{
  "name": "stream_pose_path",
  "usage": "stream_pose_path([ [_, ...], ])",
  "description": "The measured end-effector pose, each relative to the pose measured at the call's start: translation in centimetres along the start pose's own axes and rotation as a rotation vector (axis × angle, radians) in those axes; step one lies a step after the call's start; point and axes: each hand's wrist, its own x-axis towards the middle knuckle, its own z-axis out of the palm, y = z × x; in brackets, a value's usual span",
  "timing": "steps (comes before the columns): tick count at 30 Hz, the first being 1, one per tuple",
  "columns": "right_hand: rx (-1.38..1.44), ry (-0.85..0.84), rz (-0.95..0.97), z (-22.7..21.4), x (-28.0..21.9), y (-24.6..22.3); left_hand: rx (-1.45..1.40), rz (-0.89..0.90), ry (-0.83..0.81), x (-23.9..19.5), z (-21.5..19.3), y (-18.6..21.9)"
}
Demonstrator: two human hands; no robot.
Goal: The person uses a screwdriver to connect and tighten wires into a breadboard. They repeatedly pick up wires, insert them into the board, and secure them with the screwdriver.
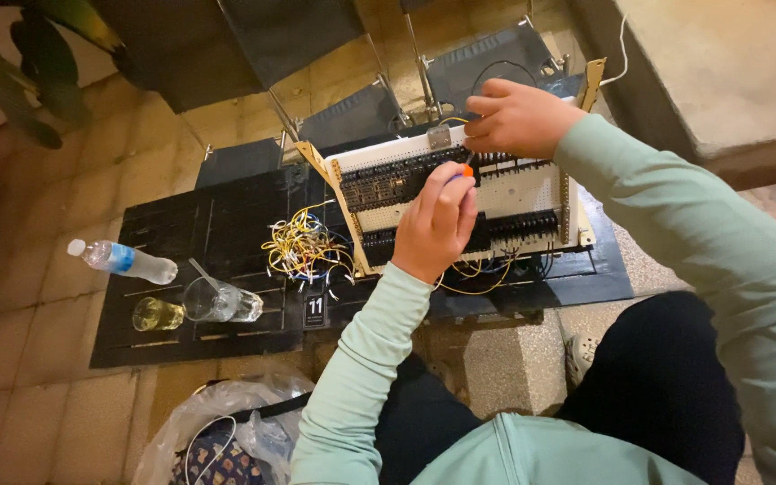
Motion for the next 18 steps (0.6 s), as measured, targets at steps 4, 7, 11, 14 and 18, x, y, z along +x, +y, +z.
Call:
stream_pose_path([
  [4,0.049,0.038,0.087,0.8,-0.4,-0.6,-0.013,0.023,0.029,-0.4,0.0,-0.3],
  [7,0.035,0.043,0.106,1.0,-0.6,-0.8,-0.036,-0.02,0.041,-0.8,0.5,-0.5],
  [11,0.025,0.04,0.09,0.8,-0.5,-0.8,-0.05,-0.041,0.058,-1.1,0.5,-0.5],
  [14,0.027,0.039,0.088,0.8,-0.6,-0.7,-0.072,-0.057,0.061,-0.9,0.2,-0.3],
  [18,0.01,0.047,0.077,0.5,-0.5,-0.8,-0.055,-0.054,0.054,-1.1,0.5,-0.6],
])
